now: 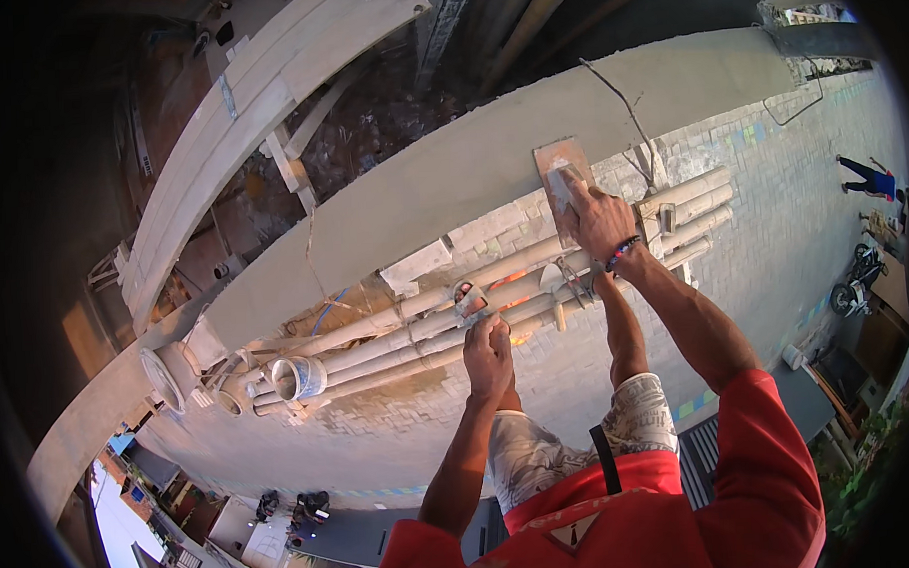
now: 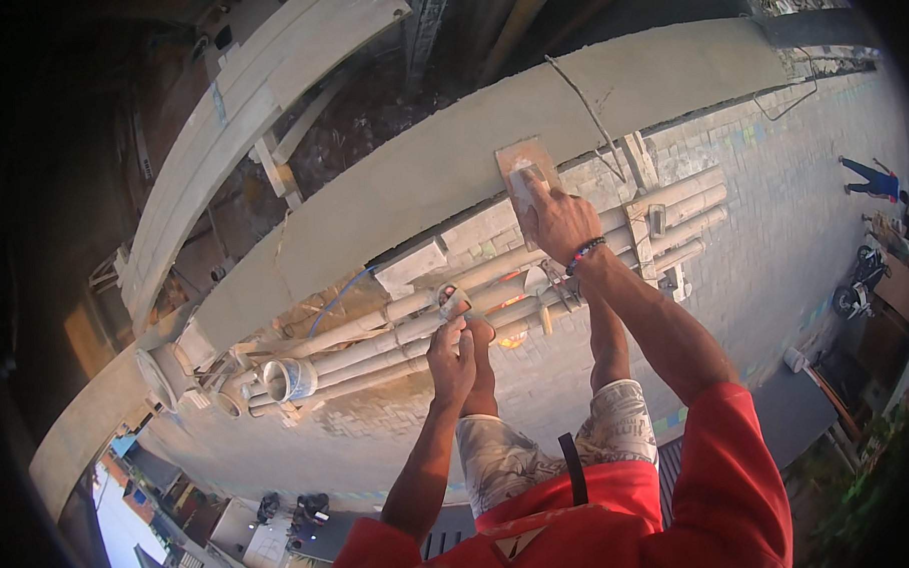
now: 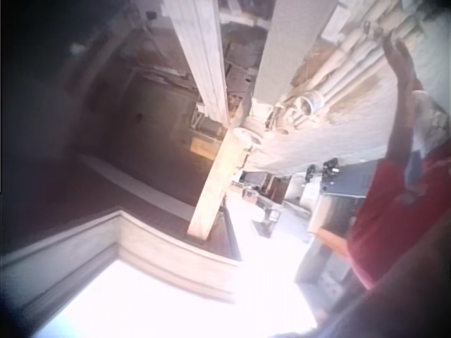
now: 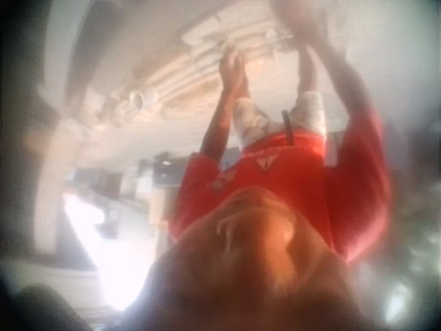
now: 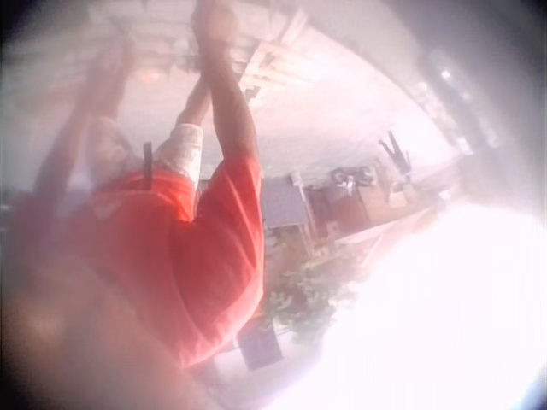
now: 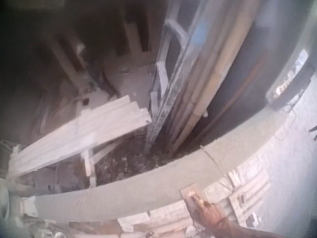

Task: The person smooths a long concrete beam using a trowel. They repeatedly dip the trowel into a bucket of water and continue smoothing the surface along the length of the beam.

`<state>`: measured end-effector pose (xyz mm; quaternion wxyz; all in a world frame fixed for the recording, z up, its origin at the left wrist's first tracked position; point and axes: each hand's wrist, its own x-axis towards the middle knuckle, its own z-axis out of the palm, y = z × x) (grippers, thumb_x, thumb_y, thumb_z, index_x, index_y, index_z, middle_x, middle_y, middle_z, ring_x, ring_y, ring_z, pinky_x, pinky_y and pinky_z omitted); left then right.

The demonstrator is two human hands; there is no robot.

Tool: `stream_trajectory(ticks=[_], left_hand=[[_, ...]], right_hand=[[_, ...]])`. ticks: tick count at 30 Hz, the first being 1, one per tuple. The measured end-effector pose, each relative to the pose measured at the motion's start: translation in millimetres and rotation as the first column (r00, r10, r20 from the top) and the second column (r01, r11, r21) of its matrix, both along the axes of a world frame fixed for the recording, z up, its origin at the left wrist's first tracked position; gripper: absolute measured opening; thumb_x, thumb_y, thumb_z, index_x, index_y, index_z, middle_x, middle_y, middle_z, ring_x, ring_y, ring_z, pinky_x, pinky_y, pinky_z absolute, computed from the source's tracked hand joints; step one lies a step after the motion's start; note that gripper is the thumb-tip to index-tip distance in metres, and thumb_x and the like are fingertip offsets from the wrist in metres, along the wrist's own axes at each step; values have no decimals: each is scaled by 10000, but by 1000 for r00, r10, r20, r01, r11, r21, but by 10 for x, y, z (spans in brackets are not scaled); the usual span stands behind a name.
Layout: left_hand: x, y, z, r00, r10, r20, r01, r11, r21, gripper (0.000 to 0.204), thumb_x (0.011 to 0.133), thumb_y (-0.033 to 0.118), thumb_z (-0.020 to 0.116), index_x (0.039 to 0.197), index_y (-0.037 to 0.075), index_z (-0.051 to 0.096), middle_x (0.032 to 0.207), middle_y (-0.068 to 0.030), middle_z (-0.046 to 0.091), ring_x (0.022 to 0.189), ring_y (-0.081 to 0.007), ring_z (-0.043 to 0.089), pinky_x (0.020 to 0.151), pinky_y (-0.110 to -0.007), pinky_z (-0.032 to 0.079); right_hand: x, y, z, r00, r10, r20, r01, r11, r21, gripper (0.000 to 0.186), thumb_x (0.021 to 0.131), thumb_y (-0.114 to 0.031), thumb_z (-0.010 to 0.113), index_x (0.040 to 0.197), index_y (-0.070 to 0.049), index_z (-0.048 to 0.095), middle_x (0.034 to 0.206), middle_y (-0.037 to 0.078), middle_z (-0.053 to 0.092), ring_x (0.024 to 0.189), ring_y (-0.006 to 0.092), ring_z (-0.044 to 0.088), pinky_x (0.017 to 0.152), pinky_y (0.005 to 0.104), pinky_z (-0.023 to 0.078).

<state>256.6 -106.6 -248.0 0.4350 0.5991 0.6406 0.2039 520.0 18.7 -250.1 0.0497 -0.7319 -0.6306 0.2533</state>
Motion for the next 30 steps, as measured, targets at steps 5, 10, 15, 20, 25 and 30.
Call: stream_trajectory(ticks=[5,10,15,20,25,30], left_hand=[[160,420,47,998,-37,-46,39,999,37,248,857,79,572,1094,10,590,1012,-189,619,950,-359,579,838,-426,456],[334,661,345,997,-40,64,40,999,9,262,871,93,569,1116,4,585,1033,-180,620,968,-362,572,857,-433,445],[344,661,155,997,-79,2,79,993,91,254,852,73,588,1091,-12,591,1068,-179,613,965,-314,600,770,-386,509],[486,803,216,989,-147,-21,148,975,165,318,859,83,588,1162,-11,559,1163,-193,569,1082,-336,540,892,-435,460],[824,1053,175,983,-149,-106,172,948,267,547,872,152,585,1349,-19,380,1370,-255,371,1270,-412,354,1052,-512,285],[1052,1255,13,912,-240,-333,320,924,210,747,877,299,584,1431,-49,224,1502,-288,103,1379,-492,109,1091,-617,114]], right_hand=[[-211,29,36,1000,17,25,-16,999,-33,546,831,-233,572,1343,-131,414,857,224,648,697,387,657,621,473,537],[-130,95,-5,999,-29,34,31,998,-50,580,816,-255,601,1353,-150,410,876,210,648,703,388,649,638,479,529],[-232,-39,36,996,65,65,-59,994,-93,590,821,-266,607,1361,-146,402,851,213,648,716,381,652,638,480,525],[-209,236,59,999,-54,-6,54,999,4,565,836,-273,593,1352,-131,411,858,216,645,712,394,650,626,467,525],[-199,-294,98,988,154,-21,-154,987,-43,501,836,-248,585,1305,-146,442,820,204,647,692,398,655,567,468,532],[691,-1252,464,992,42,-115,-62,982,-177,592,775,-202,587,1346,-155,434,833,195,645,692,389,643,626,485,536]])
